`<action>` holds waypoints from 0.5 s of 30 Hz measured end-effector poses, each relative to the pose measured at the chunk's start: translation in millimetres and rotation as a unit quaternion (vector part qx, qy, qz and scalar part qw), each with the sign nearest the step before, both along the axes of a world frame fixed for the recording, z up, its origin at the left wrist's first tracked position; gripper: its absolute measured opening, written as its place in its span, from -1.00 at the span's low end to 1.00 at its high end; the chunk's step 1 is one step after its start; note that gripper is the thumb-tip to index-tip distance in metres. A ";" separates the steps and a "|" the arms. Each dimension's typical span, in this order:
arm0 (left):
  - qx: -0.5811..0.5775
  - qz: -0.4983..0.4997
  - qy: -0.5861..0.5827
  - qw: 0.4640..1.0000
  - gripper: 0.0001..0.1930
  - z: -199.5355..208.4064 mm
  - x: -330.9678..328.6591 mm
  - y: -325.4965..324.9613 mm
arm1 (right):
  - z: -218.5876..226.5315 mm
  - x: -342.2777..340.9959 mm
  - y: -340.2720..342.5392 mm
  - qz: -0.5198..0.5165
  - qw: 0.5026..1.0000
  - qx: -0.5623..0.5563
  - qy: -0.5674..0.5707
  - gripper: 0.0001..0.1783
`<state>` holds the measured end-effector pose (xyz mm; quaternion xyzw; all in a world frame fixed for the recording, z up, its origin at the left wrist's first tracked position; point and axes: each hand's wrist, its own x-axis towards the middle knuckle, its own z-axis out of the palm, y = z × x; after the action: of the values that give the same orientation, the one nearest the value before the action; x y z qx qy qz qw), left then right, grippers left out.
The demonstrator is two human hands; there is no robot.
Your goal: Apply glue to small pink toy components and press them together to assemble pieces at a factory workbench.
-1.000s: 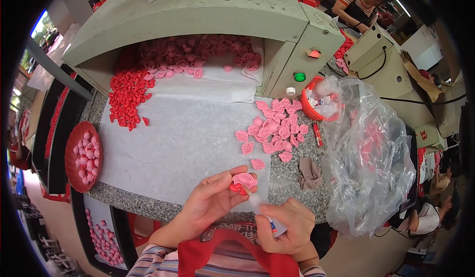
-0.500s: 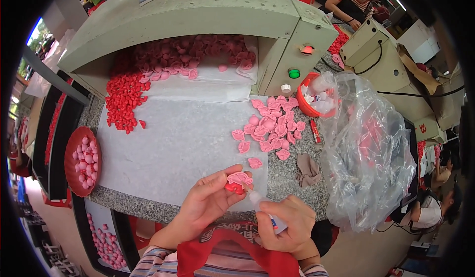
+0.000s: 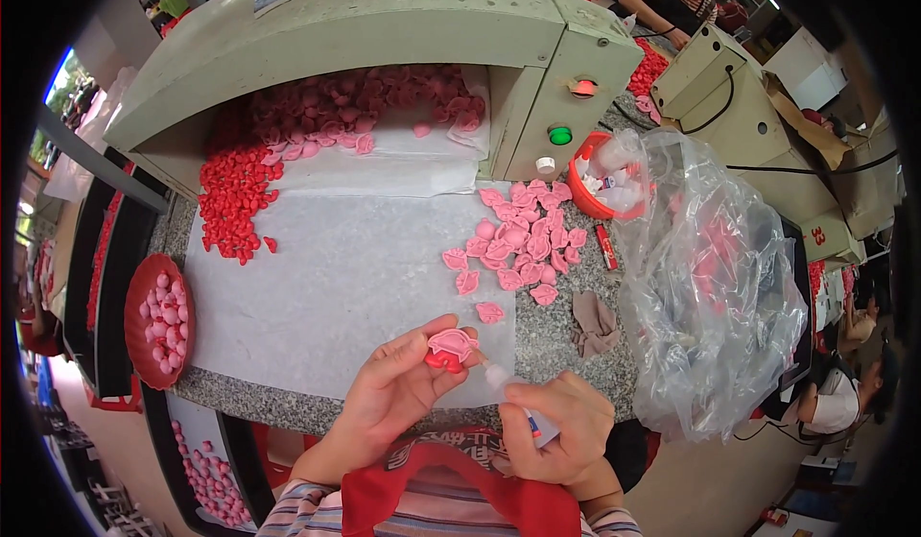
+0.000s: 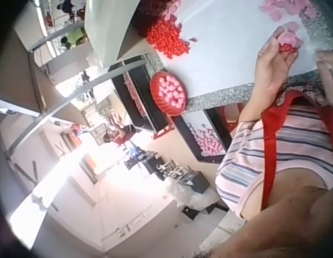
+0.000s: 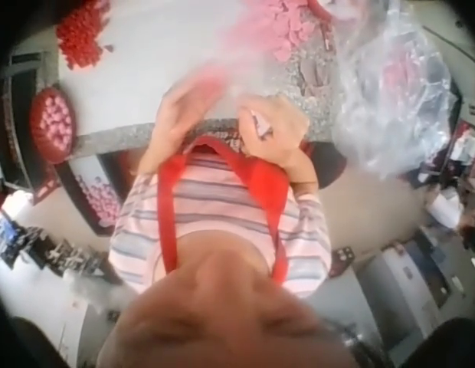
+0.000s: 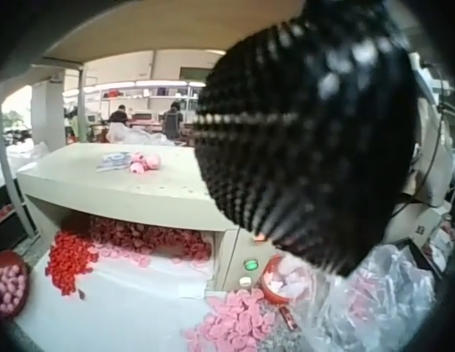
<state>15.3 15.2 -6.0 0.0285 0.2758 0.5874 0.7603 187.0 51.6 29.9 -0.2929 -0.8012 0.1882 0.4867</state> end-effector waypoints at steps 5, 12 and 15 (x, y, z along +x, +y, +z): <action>0.007 0.008 -0.007 1.000 -0.60 -2.1 -1.6 -0.6 | -1.4 1.3 -0.9 -0.002 1.000 -0.002 -0.004 -0.68; 0.008 0.016 -0.012 1.000 -0.60 -4.2 -3.1 -1.0 | -2.2 1.5 -1.3 -0.001 1.000 -0.002 -0.008 -0.68; 0.011 0.018 -0.014 1.000 -0.59 -4.9 -3.0 -1.1 | -2.0 3.1 -1.1 -0.004 1.000 -0.003 -0.001 -0.68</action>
<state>12.3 14.1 -10.9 0.0240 0.2590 0.6043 0.7531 190.0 50.4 27.9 -0.2981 -0.7998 0.1882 0.4857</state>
